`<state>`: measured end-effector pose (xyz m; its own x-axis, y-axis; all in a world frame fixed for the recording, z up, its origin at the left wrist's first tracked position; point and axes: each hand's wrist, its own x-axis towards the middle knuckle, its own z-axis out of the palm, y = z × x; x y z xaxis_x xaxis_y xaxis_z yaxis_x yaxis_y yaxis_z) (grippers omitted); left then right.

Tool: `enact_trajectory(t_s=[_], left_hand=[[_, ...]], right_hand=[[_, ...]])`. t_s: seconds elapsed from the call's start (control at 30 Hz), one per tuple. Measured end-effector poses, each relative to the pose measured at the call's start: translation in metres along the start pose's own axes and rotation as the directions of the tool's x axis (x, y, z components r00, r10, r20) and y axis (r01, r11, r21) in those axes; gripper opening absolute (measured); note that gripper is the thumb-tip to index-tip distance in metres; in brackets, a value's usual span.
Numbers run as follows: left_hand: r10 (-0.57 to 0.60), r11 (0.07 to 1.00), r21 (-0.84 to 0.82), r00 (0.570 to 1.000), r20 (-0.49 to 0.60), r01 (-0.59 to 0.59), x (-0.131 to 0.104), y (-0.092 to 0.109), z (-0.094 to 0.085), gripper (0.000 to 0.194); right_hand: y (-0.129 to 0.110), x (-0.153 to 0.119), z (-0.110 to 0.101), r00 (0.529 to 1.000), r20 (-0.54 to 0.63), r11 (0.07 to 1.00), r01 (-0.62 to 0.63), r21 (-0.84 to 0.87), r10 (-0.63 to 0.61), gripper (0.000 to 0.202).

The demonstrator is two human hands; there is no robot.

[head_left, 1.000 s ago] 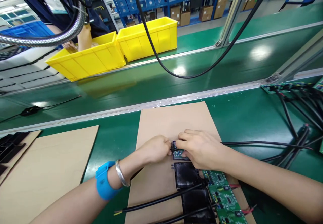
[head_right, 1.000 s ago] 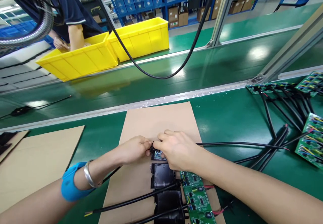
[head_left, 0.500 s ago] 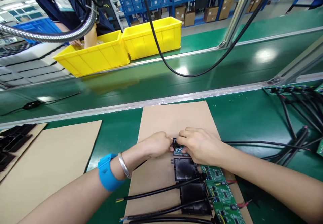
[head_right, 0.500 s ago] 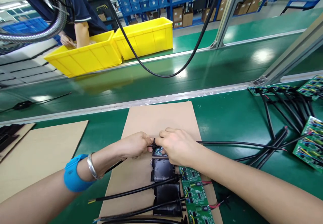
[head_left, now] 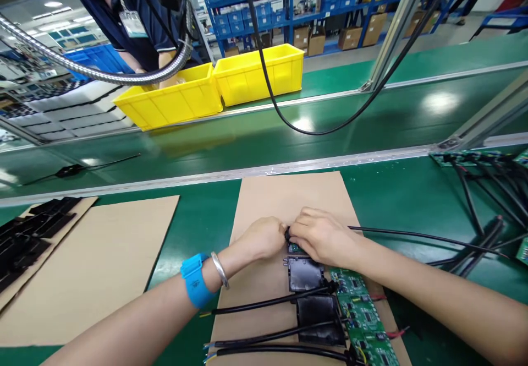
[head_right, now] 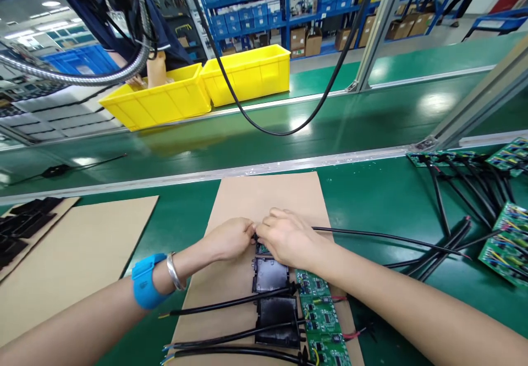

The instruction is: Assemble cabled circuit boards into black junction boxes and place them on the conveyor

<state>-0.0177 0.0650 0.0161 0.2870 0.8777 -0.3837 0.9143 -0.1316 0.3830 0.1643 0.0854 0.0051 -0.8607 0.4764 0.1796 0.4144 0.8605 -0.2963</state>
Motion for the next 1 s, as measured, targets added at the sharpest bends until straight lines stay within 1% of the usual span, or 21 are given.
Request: enact_trajectory(t_s=[0.07,0.13,0.2,0.3,0.37,0.43,0.5,0.57,0.67,0.73,0.8,0.83,0.9,1.0], left_hand=[[0.042,0.997,0.069,0.996,-0.073,-0.037,-0.009,-0.002,0.001,0.027],[0.120,0.986,0.135,0.983,-0.137,-0.101,-0.020,-0.005,0.004,0.020],[0.199,0.964,0.214,0.965,-0.174,-0.160,-0.028,-0.008,0.010,0.016],[0.280,0.918,0.338,0.941,-0.188,-0.206,-0.034,-0.010,0.024,0.021],[0.326,0.886,0.400,0.928,-0.182,-0.233,-0.034,-0.009,0.033,0.024],[0.366,0.861,0.439,0.912,-0.185,-0.257,-0.033,-0.009,0.038,0.025],[0.402,0.844,0.459,0.893,-0.202,-0.276,-0.031,-0.011,0.039,0.023],[0.435,0.836,0.463,0.870,-0.233,-0.294,-0.030,-0.016,0.035,0.018],[0.467,0.846,0.426,0.831,-0.301,-0.321,-0.031,-0.025,0.025,0.018],[0.518,0.845,0.329,0.796,-0.312,-0.421,-0.032,-0.029,0.017,0.022],[0.605,0.796,0.224,0.748,-0.273,-0.562,-0.030,-0.032,0.012,0.020],[0.647,0.762,0.192,0.720,-0.249,-0.618,-0.028,-0.034,0.011,0.018],[0.698,0.715,0.189,0.681,-0.220,-0.673,-0.022,-0.037,0.011,0.013],[0.722,0.692,0.213,0.652,-0.234,-0.690,-0.013,-0.043,0.016,0.016]], right_hand=[[-0.001,0.002,0.001,1.000,0.000,1.000,0.001,-0.021,-0.001,0.023],[-0.002,0.003,0.002,1.000,0.007,0.999,0.005,-0.046,-0.005,0.023],[-0.003,0.002,0.003,1.000,0.016,0.997,0.013,-0.080,-0.012,0.019],[-0.006,0.002,0.006,0.999,0.033,0.995,0.031,-0.097,-0.028,0.013],[-0.010,0.005,0.009,0.998,0.058,0.995,0.033,-0.092,-0.028,0.013],[-0.012,0.008,0.009,0.997,0.081,0.996,0.005,-0.087,0.002,0.014],[-0.011,0.010,0.005,0.993,0.106,0.997,-0.038,-0.071,0.046,0.016],[-0.006,0.007,-0.003,0.990,0.131,0.998,-0.059,0.004,0.058,0.018],[0.003,-0.003,-0.019,0.989,0.113,0.986,-0.108,0.125,0.094,0.011],[0.007,-0.010,-0.025,0.983,0.092,0.978,-0.167,0.122,0.156,0.023],[0.009,-0.013,-0.025,0.977,0.105,0.978,-0.197,0.075,0.188,0.027],[0.010,-0.013,-0.023,0.977,0.111,0.980,-0.190,0.052,0.183,0.027],[0.011,-0.011,-0.017,0.982,0.116,0.989,-0.150,0.005,0.148,0.023],[0.013,-0.006,-0.008,0.992,0.114,0.998,-0.051,-0.042,0.055,0.013]])
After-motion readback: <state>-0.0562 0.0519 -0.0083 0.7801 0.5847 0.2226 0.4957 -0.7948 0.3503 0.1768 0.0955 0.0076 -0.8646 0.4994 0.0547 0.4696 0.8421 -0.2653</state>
